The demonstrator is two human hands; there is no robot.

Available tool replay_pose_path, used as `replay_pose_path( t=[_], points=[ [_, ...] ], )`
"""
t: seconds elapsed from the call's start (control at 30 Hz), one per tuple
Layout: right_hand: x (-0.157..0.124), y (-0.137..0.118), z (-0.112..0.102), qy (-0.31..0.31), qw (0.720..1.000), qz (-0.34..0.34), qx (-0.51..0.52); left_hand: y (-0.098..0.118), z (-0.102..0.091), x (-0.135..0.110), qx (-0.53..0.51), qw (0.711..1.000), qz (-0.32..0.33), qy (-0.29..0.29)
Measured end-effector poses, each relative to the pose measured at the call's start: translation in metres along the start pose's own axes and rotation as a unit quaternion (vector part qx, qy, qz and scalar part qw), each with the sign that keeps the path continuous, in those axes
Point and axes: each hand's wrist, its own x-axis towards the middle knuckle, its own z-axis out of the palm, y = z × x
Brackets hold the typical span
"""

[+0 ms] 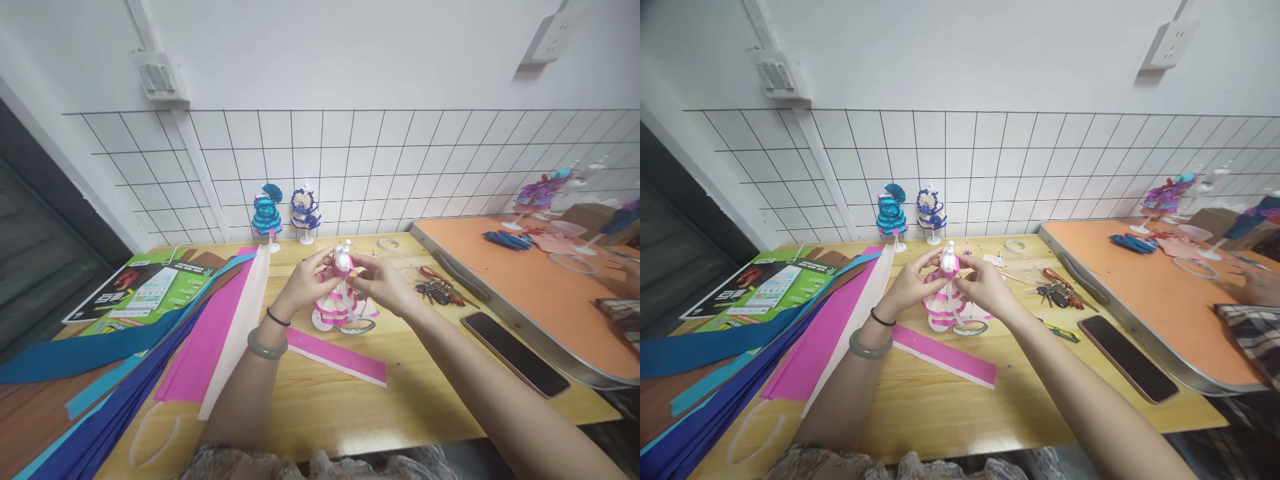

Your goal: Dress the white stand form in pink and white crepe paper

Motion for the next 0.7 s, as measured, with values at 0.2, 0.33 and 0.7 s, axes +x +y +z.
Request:
replay_pose_path(
  t=[0.2,0.33,0.7],
  points=[
    [-0.001,0.009,0.0,-0.006,0.999,0.005,0.049,0.003,-0.005,-0.002,0.075,0.997,0.03,0.0],
    [-0.004,0.01,0.004,-0.005,0.997,0.004,0.083,0.0,-0.005,-0.003,0.121,0.992,0.042,-0.009],
    [-0.001,0.039,0.0,0.032,0.971,0.055,0.23,0.0,-0.01,-0.004,0.121,0.992,0.022,-0.028]
  ],
)
